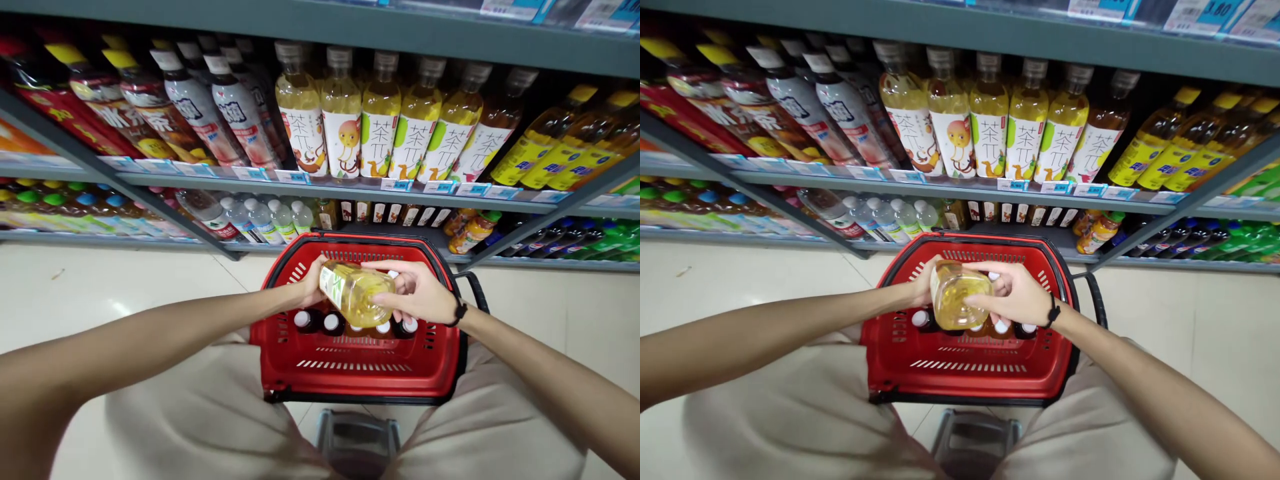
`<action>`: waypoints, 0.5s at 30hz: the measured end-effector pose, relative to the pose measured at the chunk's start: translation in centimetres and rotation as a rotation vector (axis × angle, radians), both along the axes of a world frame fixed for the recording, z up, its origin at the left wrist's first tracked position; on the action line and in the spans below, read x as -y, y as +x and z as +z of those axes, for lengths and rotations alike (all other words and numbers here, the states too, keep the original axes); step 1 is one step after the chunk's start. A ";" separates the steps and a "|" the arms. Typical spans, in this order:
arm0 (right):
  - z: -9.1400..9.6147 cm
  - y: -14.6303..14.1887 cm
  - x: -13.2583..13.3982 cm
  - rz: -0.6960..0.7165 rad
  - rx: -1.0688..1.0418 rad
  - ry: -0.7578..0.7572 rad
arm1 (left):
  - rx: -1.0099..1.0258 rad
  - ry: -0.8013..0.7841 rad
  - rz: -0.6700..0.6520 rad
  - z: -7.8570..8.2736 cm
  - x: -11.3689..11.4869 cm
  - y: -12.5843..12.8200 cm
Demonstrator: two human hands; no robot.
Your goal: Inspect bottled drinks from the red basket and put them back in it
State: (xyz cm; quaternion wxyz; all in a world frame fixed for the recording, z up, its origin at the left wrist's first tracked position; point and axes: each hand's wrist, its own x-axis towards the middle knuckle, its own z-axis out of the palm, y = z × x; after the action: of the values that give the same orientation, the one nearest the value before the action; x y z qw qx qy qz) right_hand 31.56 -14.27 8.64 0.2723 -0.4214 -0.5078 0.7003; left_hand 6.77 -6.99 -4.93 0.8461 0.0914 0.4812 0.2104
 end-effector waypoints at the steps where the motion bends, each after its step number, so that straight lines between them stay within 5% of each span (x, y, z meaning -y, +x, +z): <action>1: 0.1 -0.2 0.3 0.026 0.013 0.019 | -0.001 0.000 -0.012 0.3 -0.2 0.2; 8: -0.8 -1.4 1.8 0.156 0.191 0.399 | -0.001 0.031 0.005 2.6 -1.3 0.7; 15: -1.8 -1.3 1.0 0.021 0.305 0.591 | -0.071 0.060 0.073 3.0 -1.7 0.2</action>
State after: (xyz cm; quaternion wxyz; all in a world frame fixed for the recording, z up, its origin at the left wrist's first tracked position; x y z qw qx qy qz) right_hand 30.26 -15.31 6.79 0.2963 -0.4189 -0.7281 0.4545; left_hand 6.93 -5.30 -1.98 0.8171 0.1064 0.5075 0.2520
